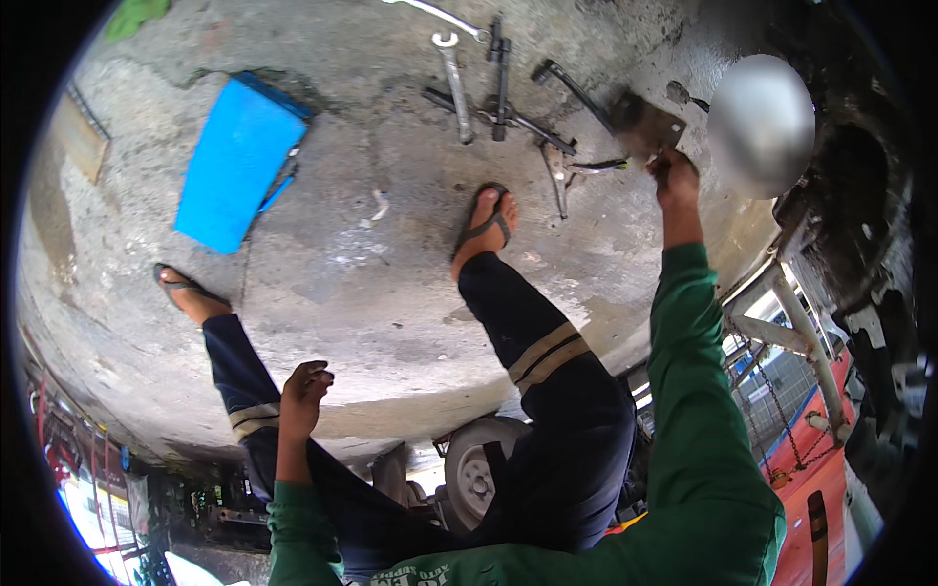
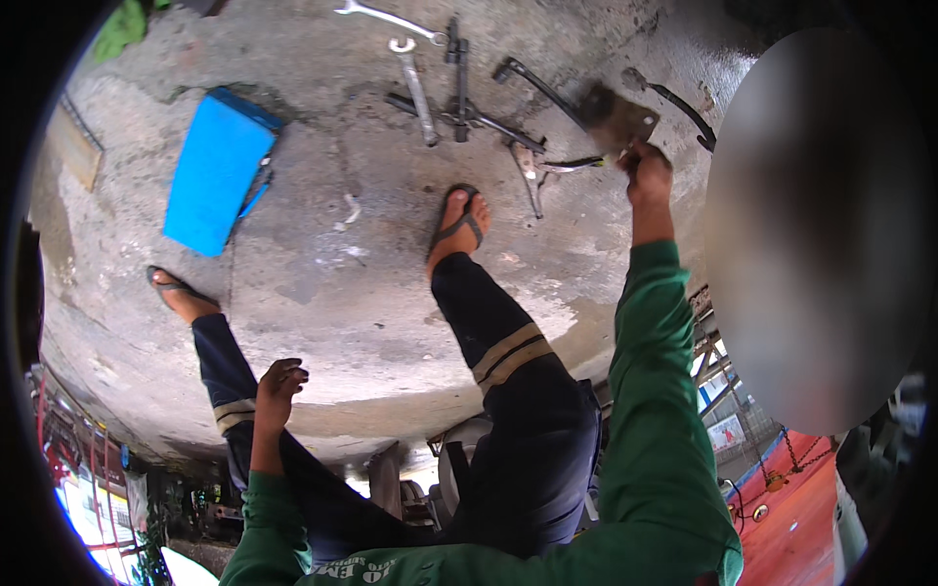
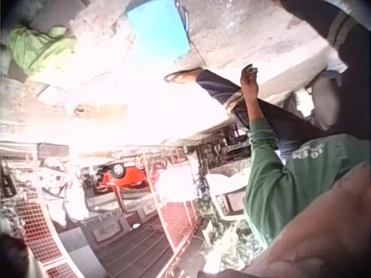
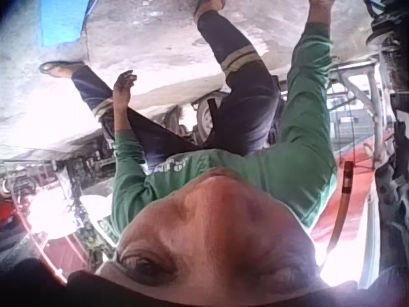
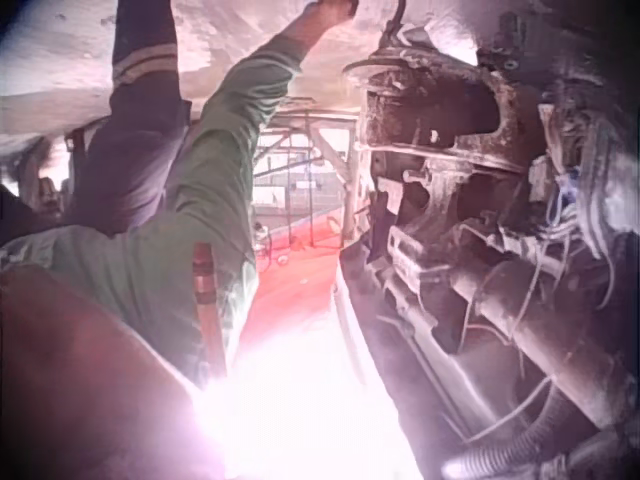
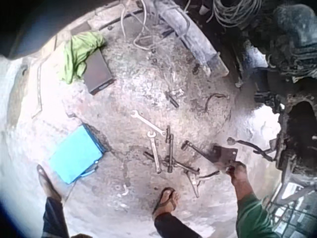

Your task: The person works under the hood of a white car, handling engine components and tools. They remove and reposition parts, use a metal bar to adjust components, and move around the workspace to access different areas of the engine bay.

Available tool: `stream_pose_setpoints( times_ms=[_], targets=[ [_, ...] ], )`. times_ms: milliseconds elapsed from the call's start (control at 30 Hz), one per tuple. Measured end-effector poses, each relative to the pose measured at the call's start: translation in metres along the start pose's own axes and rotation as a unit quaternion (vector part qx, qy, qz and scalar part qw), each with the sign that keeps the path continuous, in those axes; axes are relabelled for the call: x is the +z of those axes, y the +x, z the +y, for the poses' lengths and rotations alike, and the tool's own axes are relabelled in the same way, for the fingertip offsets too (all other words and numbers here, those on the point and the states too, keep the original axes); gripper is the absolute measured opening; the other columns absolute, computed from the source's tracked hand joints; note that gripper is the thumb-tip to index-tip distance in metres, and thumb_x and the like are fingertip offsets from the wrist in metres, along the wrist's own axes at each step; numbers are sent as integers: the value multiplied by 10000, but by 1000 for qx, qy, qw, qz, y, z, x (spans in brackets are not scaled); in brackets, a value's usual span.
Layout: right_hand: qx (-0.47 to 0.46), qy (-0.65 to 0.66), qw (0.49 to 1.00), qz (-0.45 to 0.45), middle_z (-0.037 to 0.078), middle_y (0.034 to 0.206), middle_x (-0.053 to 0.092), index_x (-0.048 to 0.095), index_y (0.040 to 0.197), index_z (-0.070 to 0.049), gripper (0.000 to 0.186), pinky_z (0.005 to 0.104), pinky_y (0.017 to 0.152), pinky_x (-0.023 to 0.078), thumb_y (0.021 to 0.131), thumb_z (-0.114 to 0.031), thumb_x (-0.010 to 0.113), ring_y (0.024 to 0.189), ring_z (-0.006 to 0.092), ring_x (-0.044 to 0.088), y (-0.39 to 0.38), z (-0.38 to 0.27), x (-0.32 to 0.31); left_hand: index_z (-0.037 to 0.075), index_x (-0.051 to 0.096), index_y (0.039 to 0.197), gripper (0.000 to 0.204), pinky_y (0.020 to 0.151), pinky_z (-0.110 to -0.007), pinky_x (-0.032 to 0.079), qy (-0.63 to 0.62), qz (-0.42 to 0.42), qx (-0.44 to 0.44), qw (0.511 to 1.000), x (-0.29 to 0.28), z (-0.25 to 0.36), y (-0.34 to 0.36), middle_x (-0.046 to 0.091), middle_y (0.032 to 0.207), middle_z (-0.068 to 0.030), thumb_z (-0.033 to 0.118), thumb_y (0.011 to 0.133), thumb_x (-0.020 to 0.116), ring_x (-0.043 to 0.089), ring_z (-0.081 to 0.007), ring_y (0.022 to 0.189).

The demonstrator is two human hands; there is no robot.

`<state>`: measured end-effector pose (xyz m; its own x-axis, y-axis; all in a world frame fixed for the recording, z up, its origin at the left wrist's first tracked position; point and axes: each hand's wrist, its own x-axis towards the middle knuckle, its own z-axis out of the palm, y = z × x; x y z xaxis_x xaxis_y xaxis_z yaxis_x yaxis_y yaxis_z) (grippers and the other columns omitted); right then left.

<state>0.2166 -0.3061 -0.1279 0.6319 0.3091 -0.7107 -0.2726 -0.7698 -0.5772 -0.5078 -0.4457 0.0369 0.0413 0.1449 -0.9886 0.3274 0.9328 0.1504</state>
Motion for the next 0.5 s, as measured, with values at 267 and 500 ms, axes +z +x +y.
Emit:
stream_pose_setpoints(
  times_ms=[267,500],
  targets=[
    [106,23,966,-234,104,896,662,596,1119,45,191,349,608,541,963,-65,598,646,215,634,-310,-2,178,-7,644,1182,292,767,-304,517,-23,-41,124,991,-68,-41,-5,703,943,-110,173,959,698,657,-155,857],
    [30,-99,931,-351,62,837,667,641,973,-15,163,310,593,531,899,-116,745,655,164,641,-572,-10,377,35,554,1379,548,927,-375,520,-236,-163,139,948,-202,51,-62,665,1211,-126,385,974,675,642,-238,1134]
  ],
)
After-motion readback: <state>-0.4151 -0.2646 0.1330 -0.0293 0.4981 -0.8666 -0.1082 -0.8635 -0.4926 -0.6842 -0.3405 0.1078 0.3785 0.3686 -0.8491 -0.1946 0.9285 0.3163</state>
